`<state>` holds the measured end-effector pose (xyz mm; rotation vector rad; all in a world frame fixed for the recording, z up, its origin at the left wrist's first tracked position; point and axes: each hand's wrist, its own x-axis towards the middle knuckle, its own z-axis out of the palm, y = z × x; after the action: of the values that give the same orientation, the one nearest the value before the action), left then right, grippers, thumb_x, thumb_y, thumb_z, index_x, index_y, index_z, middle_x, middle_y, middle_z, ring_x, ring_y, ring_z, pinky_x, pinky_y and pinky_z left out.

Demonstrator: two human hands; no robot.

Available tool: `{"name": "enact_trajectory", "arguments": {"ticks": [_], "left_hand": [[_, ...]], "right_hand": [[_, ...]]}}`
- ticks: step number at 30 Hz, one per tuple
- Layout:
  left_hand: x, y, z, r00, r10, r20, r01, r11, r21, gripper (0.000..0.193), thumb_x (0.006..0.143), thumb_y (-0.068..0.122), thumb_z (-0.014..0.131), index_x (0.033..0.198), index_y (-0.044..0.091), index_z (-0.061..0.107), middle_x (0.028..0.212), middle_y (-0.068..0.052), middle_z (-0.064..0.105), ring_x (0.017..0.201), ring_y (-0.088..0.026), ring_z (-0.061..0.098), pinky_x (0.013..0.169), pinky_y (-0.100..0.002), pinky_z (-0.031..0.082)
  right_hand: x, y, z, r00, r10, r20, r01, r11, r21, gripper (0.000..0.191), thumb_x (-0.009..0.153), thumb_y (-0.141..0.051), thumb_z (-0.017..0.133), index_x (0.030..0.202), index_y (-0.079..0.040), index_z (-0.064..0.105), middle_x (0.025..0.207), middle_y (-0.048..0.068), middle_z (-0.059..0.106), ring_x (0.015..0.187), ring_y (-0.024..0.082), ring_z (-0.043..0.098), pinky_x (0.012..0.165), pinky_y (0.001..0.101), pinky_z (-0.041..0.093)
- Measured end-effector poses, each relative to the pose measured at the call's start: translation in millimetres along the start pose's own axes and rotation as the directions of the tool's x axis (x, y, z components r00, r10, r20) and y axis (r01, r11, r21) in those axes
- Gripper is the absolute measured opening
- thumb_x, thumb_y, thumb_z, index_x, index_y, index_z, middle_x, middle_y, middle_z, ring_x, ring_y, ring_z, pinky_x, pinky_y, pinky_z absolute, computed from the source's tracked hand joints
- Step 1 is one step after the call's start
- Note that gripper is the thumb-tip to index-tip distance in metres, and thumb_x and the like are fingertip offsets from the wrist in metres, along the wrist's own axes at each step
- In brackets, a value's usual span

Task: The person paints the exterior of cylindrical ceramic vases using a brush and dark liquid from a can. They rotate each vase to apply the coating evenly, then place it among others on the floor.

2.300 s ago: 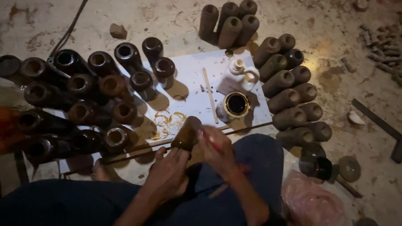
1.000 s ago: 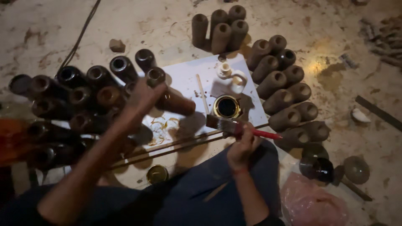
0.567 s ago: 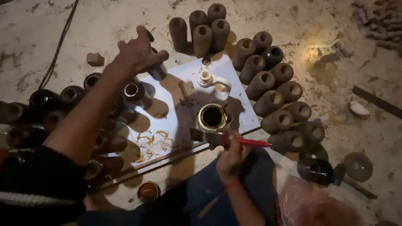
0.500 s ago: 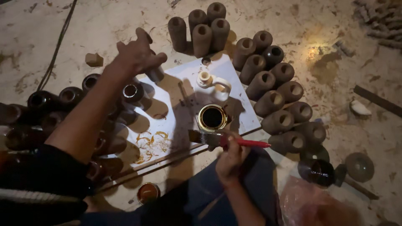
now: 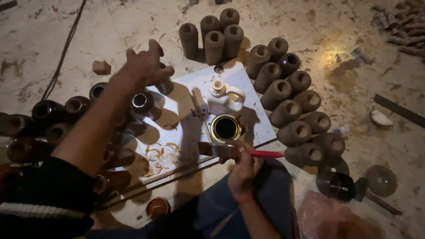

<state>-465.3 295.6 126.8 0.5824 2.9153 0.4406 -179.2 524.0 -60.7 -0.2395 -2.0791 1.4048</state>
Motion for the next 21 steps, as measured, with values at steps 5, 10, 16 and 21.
{"name": "enact_trajectory", "arguments": {"ticks": [5,10,16,21], "left_hand": [[3.0,0.0,-35.4,0.983,0.025,-0.179,-0.025,1.000,0.007,0.059,0.088,0.042,0.069,0.126,0.003,0.047,0.089,-0.019,0.076,0.091,-0.040,0.070,0.101,-0.054,0.032],[12.2,4.2,-43.5,0.931,0.008,-0.364,-0.048,0.994,-0.101,0.050,0.095,0.038,0.067,0.128,0.006,0.048,0.089,-0.014,0.078,0.085,-0.039,0.072,0.098,-0.055,0.036],[54.1,19.9,-7.0,0.875,0.277,-0.396,-0.297,0.955,0.012,0.065,0.079,0.028,0.075,0.131,0.006,0.043,0.103,-0.017,0.075,0.089,-0.040,0.070,0.080,-0.055,0.038],[103.4,41.9,2.6,0.912,0.219,-0.347,-0.224,0.974,0.028,0.062,0.087,0.025,0.068,0.139,0.006,0.039,0.086,-0.013,0.075,0.083,-0.038,0.069,0.077,-0.058,0.035]], "right_hand": [[0.5,13.5,0.9,0.995,0.062,-0.074,-0.057,0.996,0.061,0.024,0.104,-0.008,0.054,0.124,0.000,0.066,0.123,0.014,0.052,0.096,0.019,0.058,0.062,0.0266,0.055],[-2.4,23.6,-3.5,0.991,-0.131,-0.018,0.124,0.967,-0.221,0.028,0.099,-0.002,0.056,0.126,0.000,0.065,0.116,0.010,0.058,0.097,0.021,0.057,0.075,0.0324,0.051],[-5.4,22.2,-0.2,0.996,-0.080,-0.037,0.072,0.980,-0.188,0.024,0.094,-0.001,0.066,0.118,-0.001,0.066,0.109,0.012,0.057,0.085,0.018,0.054,0.070,0.0294,0.048],[4.2,-0.1,14.2,0.808,0.588,0.043,-0.523,0.680,0.514,0.023,0.098,-0.012,0.061,0.111,0.003,0.071,0.093,0.011,0.066,0.075,0.017,0.050,0.065,0.0305,0.042]]}}
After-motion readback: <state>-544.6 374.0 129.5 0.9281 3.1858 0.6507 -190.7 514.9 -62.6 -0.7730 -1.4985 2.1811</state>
